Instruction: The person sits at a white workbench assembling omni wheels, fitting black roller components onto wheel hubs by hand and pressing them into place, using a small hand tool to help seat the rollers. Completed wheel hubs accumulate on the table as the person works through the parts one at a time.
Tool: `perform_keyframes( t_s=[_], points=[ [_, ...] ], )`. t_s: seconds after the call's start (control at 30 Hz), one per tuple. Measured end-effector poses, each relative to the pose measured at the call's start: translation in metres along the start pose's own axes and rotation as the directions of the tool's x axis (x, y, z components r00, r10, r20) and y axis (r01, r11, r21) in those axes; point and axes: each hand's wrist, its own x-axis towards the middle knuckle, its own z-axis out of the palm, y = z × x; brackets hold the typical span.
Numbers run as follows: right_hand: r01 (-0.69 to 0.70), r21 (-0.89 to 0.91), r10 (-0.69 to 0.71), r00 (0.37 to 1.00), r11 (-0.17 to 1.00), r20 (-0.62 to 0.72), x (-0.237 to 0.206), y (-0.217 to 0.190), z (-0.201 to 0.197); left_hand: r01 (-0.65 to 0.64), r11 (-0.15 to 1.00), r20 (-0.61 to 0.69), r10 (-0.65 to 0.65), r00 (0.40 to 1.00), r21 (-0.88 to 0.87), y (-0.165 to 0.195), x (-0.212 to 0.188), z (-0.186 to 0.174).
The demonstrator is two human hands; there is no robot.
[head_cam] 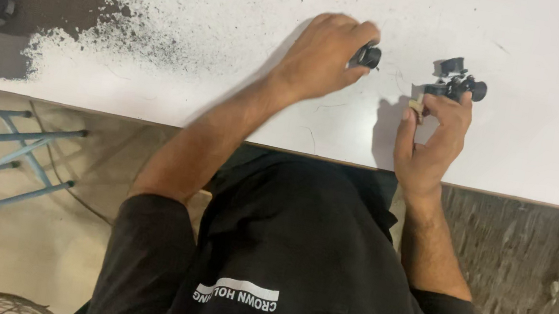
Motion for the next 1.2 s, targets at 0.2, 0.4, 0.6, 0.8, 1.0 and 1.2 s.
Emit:
perform_keyframes(
  t_s=[0.2,0.4,0.6,0.8,1.0,1.2],
  points=[
    [0.098,-0.108,-0.064,0.958,0.989,0.279,-0.008,-0.027,0.01,0.132,0.99,-0.224,-0.116,0.968,0.058,0.045,-0.096,0.007],
    [0.106,-0.124,-0.06,0.944,0.987,0.326,-0.007,-0.055,0.022,0.146,0.986,-0.44,-0.098,0.893,0.077,0.067,-0.116,0.006],
    [0.101,-0.183,-0.045,0.957,0.978,0.286,-0.007,-0.055,0.035,0.144,0.984,-0.383,-0.092,0.919,0.11,0.062,-0.114,0.012],
    [0.08,-0.14,-0.043,0.966,0.987,0.254,-0.015,-0.05,0.033,0.119,0.993,-0.35,-0.108,0.93,0.009,0.056,-0.127,0.004],
    [0.117,0.056,-0.125,0.979,0.992,0.163,-0.031,-0.046,0.028,0.085,0.995,-0.408,-0.055,0.911,0.056,0.063,-0.135,0.005],
    [0.162,0.099,-0.18,0.959,0.982,0.218,-0.031,-0.047,0.036,0.073,0.991,-0.438,-0.016,0.899,0.114,0.063,-0.135,0.013]
  ],
)
